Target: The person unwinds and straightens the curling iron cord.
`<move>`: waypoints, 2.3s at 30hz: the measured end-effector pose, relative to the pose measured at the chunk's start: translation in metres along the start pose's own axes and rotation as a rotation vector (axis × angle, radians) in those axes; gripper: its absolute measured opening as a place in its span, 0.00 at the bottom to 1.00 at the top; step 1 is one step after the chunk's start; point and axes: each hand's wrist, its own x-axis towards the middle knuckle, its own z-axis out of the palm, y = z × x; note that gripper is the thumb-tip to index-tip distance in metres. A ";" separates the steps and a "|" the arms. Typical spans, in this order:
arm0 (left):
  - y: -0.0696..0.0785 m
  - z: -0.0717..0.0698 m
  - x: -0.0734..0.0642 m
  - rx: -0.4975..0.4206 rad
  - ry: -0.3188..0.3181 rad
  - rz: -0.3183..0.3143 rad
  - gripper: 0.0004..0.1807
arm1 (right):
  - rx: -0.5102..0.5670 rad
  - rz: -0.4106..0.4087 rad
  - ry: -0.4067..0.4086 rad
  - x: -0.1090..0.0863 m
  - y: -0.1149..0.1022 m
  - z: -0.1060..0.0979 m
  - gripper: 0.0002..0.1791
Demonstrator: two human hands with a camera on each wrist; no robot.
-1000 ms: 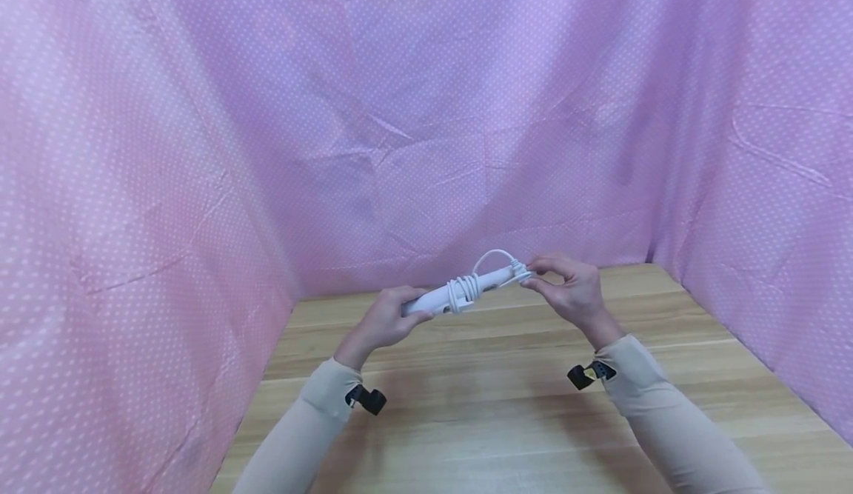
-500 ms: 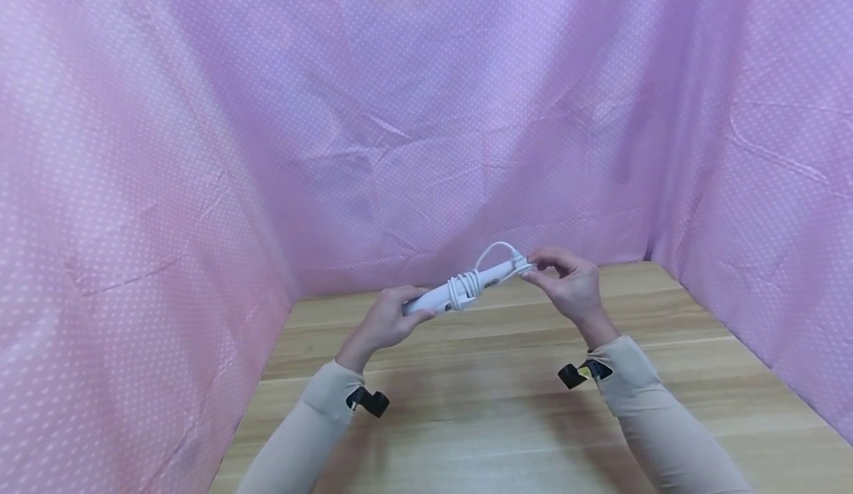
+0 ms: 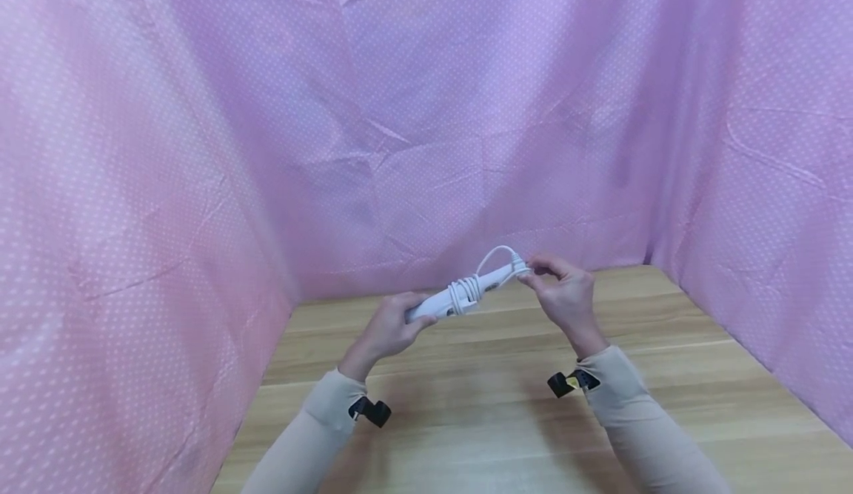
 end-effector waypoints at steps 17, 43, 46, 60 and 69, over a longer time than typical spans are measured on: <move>-0.001 -0.006 0.000 -0.005 -0.055 -0.050 0.15 | -0.257 -0.498 -0.217 0.010 0.025 -0.003 0.16; -0.002 -0.004 -0.010 -0.224 -0.222 -0.167 0.15 | -0.171 -0.860 -0.060 -0.007 0.040 0.008 0.11; -0.005 -0.006 -0.011 -0.228 -0.191 -0.171 0.15 | -0.078 -0.751 -0.063 -0.006 0.042 0.008 0.11; -0.008 -0.010 -0.014 -0.256 -0.205 -0.191 0.15 | 0.010 -0.539 -0.326 0.008 0.050 -0.007 0.14; -0.007 -0.012 -0.014 -0.253 -0.217 -0.162 0.14 | 0.023 -0.521 -0.378 0.007 0.046 -0.011 0.18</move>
